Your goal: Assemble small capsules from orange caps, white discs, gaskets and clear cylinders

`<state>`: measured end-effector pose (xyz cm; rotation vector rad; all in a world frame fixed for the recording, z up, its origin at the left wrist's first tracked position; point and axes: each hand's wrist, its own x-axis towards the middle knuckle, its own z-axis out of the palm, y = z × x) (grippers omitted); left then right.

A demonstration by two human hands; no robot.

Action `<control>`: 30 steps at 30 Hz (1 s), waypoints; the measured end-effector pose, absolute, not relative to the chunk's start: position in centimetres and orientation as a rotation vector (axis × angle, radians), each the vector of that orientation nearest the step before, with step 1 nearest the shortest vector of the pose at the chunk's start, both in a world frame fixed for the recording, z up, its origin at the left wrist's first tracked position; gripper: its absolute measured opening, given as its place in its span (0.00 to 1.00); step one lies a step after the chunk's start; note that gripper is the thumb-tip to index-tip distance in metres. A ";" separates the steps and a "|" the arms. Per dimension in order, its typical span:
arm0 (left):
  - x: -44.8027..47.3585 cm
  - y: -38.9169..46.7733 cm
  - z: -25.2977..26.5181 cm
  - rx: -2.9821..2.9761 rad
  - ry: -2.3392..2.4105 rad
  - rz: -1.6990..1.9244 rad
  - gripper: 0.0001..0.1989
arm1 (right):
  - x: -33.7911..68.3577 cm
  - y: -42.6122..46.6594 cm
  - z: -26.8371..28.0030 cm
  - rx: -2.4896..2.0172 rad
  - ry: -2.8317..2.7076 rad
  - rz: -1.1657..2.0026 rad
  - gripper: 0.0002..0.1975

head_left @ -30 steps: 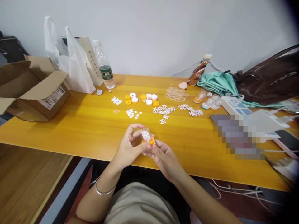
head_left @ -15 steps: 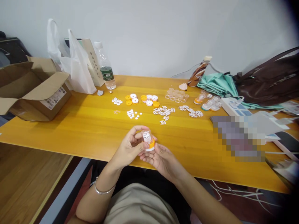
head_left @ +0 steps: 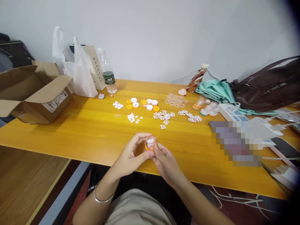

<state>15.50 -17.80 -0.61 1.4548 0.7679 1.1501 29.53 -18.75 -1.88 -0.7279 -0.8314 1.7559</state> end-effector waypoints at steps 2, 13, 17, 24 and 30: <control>15.4 -17.8 -0.4 1.391 0.769 1.192 0.13 | 29.5 -18.9 -1.8 -0.725 -0.888 1.754 0.11; 13.5 -18.3 -0.6 1.766 0.977 1.056 0.21 | 29.7 -18.9 -1.5 -0.708 -0.851 1.812 0.15; 11.6 -18.2 -2.2 2.243 1.342 0.937 0.29 | 29.9 -18.9 -1.5 -0.739 -0.788 1.770 0.15; 11.2 -17.9 -3.3 2.574 1.422 0.631 0.30 | 34.3 -16.7 0.9 -0.988 -0.984 1.366 0.12; 11.2 -17.9 -3.3 2.581 1.430 0.665 0.29 | 43.8 -9.6 6.8 -1.367 -1.244 0.428 0.18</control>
